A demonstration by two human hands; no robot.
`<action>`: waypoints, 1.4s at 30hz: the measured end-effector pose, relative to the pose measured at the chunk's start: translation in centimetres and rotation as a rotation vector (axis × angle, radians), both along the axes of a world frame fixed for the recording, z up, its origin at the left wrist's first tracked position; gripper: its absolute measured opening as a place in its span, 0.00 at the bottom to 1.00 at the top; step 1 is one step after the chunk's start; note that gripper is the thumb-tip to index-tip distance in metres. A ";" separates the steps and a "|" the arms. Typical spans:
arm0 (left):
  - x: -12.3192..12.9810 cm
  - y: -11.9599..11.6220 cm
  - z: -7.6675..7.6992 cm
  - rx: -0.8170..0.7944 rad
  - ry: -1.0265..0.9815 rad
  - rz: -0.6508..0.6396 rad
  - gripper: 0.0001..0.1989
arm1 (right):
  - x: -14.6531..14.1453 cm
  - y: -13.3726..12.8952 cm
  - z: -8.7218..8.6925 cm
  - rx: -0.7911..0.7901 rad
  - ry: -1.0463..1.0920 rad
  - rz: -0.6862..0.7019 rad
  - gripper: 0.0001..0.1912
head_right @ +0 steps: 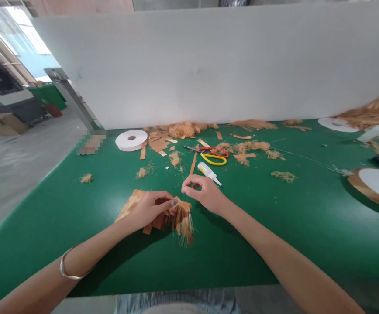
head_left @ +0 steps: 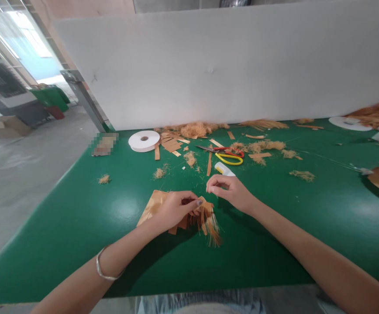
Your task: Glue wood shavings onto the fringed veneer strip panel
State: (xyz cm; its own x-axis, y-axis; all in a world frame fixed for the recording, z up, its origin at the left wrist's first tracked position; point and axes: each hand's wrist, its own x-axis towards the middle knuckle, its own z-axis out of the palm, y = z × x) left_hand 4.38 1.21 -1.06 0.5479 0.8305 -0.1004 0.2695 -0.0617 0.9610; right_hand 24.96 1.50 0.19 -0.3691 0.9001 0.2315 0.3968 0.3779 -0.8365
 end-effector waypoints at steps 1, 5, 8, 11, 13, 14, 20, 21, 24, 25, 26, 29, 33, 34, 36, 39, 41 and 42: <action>0.0 0.0 0.0 0.002 -0.002 0.003 0.14 | 0.0 0.1 -0.2 -0.007 0.005 -0.011 0.08; 0.0 0.0 -0.2 0.001 0.012 0.007 0.14 | 0.2 0.3 -1.1 0.253 -0.213 -0.179 0.15; 0.0 0.1 -0.2 -0.003 0.009 0.010 0.14 | 0.1 0.2 -1.3 0.417 -0.347 -0.154 0.19; 0.0 0.1 -0.2 0.002 0.006 0.009 0.14 | -0.3 -0.2 -0.8 0.368 -0.299 -0.011 0.09; 0.0 0.1 0.0 0.016 0.009 0.006 0.14 | -0.6 -0.5 -0.5 0.348 -0.268 0.041 0.07; 0.0 0.0 0.1 0.023 0.011 0.005 0.14 | -0.7 -0.6 -0.4 0.348 -0.259 0.054 0.07; 0.1 -0.1 0.3 0.026 0.017 -0.005 0.14 | -1.0 -0.6 -0.5 0.373 -0.241 0.069 0.07; 0.1 -0.1 0.3 0.023 0.017 -0.006 0.14 | -0.9 -0.6 -0.6 0.375 -0.240 0.072 0.07; 0.1 0.0 0.1 0.014 0.022 -0.006 0.14 | -0.8 -0.5 -0.5 0.367 -0.231 0.078 0.07; 0.1 0.0 0.1 0.011 0.024 -0.007 0.14 | -0.7 -0.5 -0.5 0.359 -0.225 0.075 0.07; 0.0 0.0 0.0 0.008 0.024 -0.007 0.13 | -0.6 -0.4 -0.4 0.348 -0.215 0.067 0.06; 0.0 0.0 -0.1 -0.014 0.021 -0.004 0.13 | -0.1 -0.1 -0.4 0.283 -0.172 0.040 0.06; 0.0 0.1 -0.1 -0.025 0.015 -0.007 0.13 | 0.2 0.1 -0.4 0.057 -0.006 0.024 0.06; -0.1 0.1 -0.2 -0.023 0.012 -0.009 0.13 | 0.2 0.2 -0.4 -0.037 0.085 0.031 0.06; -0.1 0.1 -0.3 -0.020 0.007 -0.009 0.13 | 0.1 0.1 -0.3 -0.233 0.313 0.064 0.06; -0.2 0.0 -0.4 -0.016 0.012 -0.004 0.13 | -0.1 0.1 -0.2 -0.429 0.600 0.113 0.07; -0.1 0.1 -0.5 -0.014 0.011 0.000 0.14 | 0.1 0.1 -0.2 -0.463 0.655 0.089 0.07; -0.1 0.1 -0.5 -0.012 0.011 0.001 0.14 | 0.2 0.1 -0.2 -0.440 0.619 0.057 0.06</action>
State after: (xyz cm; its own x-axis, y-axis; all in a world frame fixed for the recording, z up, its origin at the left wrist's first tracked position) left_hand 4.28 1.27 -1.53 0.5463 0.8295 -0.1165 0.2802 -0.0498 0.9587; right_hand 25.15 1.59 0.02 -0.3373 0.9407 0.0360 -0.2043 -0.0359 -0.9782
